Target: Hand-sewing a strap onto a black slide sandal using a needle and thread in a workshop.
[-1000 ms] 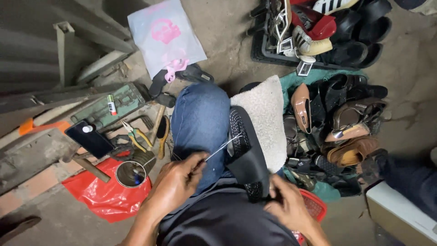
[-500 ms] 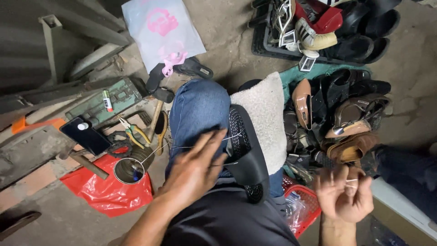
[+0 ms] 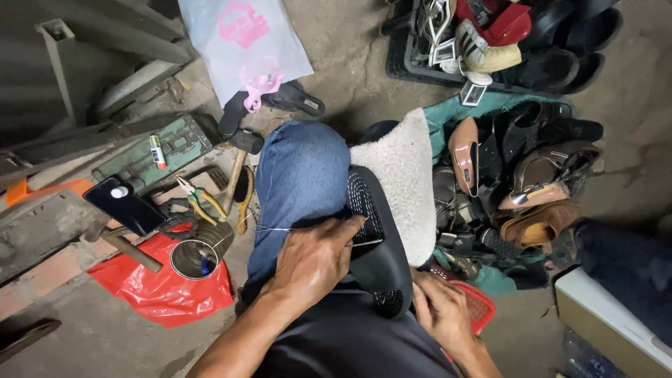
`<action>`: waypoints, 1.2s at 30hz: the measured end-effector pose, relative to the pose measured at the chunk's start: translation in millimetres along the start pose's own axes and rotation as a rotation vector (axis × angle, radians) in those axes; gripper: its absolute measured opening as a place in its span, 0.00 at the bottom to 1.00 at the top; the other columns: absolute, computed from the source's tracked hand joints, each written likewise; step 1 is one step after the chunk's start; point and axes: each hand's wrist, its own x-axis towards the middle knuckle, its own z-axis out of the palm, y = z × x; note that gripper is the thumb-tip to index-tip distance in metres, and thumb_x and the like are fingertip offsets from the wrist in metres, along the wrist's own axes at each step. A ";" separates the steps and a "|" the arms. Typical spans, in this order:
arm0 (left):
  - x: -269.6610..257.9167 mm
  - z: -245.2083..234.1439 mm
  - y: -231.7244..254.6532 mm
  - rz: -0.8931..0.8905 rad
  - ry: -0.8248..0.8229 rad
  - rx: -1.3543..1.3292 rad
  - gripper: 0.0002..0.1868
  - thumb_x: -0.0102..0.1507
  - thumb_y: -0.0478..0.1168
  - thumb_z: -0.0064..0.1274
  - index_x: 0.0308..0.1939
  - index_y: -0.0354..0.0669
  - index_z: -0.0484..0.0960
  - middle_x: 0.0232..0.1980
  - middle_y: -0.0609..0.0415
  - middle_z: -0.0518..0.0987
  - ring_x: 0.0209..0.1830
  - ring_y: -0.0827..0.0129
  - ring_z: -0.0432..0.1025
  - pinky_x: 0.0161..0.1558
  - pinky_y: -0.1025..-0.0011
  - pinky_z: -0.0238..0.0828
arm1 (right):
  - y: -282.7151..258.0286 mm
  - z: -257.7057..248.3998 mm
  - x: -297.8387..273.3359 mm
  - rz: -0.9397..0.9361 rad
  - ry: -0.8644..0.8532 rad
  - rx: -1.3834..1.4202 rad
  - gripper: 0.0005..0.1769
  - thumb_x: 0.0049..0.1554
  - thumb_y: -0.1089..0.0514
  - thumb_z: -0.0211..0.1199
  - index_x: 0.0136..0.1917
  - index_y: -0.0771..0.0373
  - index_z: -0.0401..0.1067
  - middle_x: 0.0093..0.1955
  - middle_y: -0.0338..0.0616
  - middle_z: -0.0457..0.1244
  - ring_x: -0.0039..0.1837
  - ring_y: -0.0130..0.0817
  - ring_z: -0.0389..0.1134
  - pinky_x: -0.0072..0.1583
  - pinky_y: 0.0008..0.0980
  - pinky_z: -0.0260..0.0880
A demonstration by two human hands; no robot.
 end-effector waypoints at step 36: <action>-13.6 -25.3 44.0 0.126 0.024 0.051 0.25 0.68 0.36 0.49 0.70 0.55 0.74 0.43 0.62 0.73 0.27 0.63 0.73 0.18 0.60 0.66 | 15.3 -54.2 54.9 0.398 0.424 0.577 0.07 0.64 0.58 0.58 0.45 0.61 0.72 0.40 0.30 0.60 0.44 0.21 0.56 0.46 0.25 0.57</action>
